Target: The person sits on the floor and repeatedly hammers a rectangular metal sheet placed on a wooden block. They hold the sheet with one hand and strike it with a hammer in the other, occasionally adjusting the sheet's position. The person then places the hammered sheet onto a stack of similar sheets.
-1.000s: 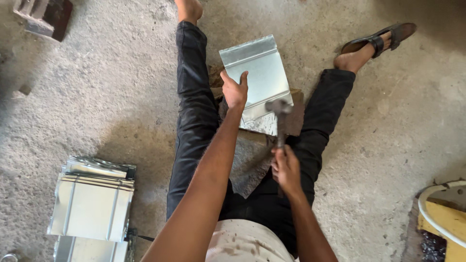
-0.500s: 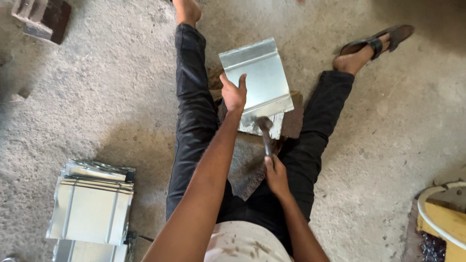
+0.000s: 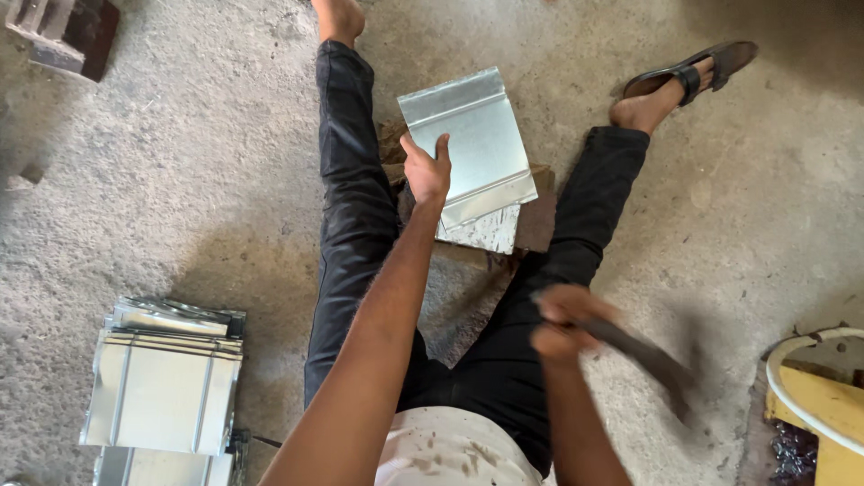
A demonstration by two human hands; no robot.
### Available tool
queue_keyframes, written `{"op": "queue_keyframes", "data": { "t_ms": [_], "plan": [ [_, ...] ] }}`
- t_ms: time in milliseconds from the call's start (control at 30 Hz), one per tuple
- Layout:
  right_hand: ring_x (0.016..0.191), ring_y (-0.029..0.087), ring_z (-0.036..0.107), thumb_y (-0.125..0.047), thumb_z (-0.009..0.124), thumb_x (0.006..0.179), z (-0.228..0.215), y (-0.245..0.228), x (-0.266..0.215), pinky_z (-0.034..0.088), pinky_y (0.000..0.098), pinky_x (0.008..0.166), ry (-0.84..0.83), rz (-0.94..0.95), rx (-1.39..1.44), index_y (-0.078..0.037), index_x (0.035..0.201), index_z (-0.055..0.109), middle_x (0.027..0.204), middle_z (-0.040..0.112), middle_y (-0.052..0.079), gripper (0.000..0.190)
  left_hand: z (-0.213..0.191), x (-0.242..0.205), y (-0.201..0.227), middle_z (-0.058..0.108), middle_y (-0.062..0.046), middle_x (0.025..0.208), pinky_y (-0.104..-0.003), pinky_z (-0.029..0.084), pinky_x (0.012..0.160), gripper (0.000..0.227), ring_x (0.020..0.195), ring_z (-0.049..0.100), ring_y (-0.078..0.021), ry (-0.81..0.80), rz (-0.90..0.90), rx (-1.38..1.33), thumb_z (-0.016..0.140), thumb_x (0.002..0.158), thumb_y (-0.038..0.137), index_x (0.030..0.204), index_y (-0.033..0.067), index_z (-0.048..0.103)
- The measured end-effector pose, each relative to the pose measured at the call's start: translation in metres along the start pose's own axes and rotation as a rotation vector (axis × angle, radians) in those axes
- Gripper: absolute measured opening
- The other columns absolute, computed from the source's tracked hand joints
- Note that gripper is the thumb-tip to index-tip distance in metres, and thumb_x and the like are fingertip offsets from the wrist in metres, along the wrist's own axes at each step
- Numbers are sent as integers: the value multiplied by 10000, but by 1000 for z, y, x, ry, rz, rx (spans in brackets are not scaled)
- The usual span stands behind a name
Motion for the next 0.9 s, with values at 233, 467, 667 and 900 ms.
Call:
{"op": "queue_keyframes", "data": {
  "t_ms": [233, 467, 667, 900],
  "plan": [
    [440, 91, 369, -517, 413, 1036, 4, 21, -42, 283, 258, 392, -308, 1022, 10, -105, 899, 574, 589, 454, 4, 463, -2, 5, 4, 684, -325, 977, -558, 519, 736, 673, 881, 657, -533, -7, -37, 141, 738, 927, 348, 1363, -20, 381],
    [441, 92, 343, -616, 417, 1070, -50, -97, 58, 297, 287, 422, -33, -87, 546, -70, 981, 568, 585, 382, 11, 573, -4, -2, 1, 705, -299, 1029, -557, 513, 772, 548, 931, 660, -536, 7, -2, 62, 722, 965, 333, 1292, 6, 428],
    [481, 141, 477, -362, 366, 1127, -17, 10, 5, 430, 304, 438, 60, 29, -255, -42, 1176, 514, 698, 538, 89, 355, -3, 1, -4, 696, -315, 1054, -564, 516, 794, 581, 964, 654, -537, 20, -14, 66, 726, 948, 342, 1303, 5, 415],
    [434, 95, 412, -438, 434, 1058, -23, 39, -32, 318, 262, 399, -381, 942, -140, -94, 838, 595, 564, 472, -11, 438, 1, 5, -8, 687, -327, 1035, -584, 492, 820, 580, 968, 639, -549, -26, -60, 168, 707, 981, 384, 1312, 7, 416]
  ]
}}
Point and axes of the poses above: each hand's wrist, its own x-axis towards the middle knuckle, its own z-axis out of the palm, y = z × x, the point moved 5 cm from there along x, towards the middle knuckle
